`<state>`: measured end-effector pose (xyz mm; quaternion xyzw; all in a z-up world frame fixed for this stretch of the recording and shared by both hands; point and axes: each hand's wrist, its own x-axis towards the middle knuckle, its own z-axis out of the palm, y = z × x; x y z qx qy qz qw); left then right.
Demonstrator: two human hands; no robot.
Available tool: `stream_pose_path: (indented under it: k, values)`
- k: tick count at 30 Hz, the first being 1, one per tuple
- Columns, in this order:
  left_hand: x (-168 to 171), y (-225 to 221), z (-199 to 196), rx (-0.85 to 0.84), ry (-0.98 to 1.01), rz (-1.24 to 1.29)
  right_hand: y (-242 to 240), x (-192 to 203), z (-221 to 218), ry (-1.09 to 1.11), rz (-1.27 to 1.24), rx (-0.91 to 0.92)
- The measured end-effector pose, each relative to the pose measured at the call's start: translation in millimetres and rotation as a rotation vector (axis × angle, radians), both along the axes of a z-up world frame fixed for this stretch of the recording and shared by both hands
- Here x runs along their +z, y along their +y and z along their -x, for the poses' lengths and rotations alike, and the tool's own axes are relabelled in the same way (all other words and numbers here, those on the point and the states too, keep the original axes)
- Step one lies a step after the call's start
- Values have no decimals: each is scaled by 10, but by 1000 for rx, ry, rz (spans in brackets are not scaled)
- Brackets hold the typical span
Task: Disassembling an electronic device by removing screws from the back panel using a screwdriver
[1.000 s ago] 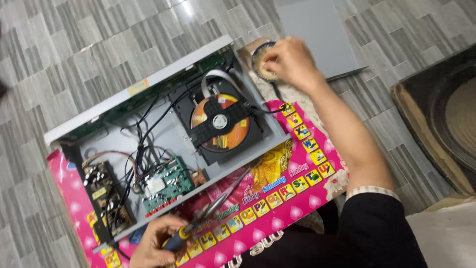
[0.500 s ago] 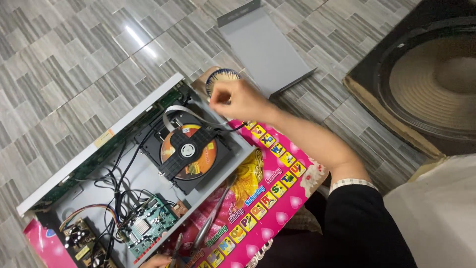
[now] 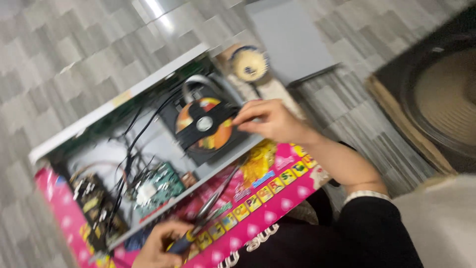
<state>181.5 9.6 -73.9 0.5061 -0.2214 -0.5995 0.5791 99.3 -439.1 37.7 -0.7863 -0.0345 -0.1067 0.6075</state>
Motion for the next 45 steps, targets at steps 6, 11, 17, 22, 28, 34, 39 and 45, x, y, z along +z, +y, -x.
stream_pose_path:
  k: [6, 11, 17, 22, 28, 34, 39, 45]
  values:
    - [547, -304, 76, 36, 11, 177, 69, 65, 8, -1, 54, -59]
    - [563, -303, 72, 34, 16, 180, -109, 189, 196, -11, -111, -102]
    - [510, -258, 66, 25, 71, 181, -268, 417, 477, -102, -69, -190]
    - [461, -209, 97, 79, 99, 184, -1203, -105, 714, -260, 98, -557]
    - [528, -227, 92, 79, 100, 211, -2772, -3950, 2884, 213, 463, -1247]
    - [540, -253, 85, 128, 163, 210, -1600, -4577, 2999, 526, 1070, -912]
    - [547, -267, 70, 138, 143, 226, -813, -4421, 3603, 609, 1176, -654]
    - [551, -269, 73, 163, 153, 211, 135, -4061, 4401, 631, 1499, -479]
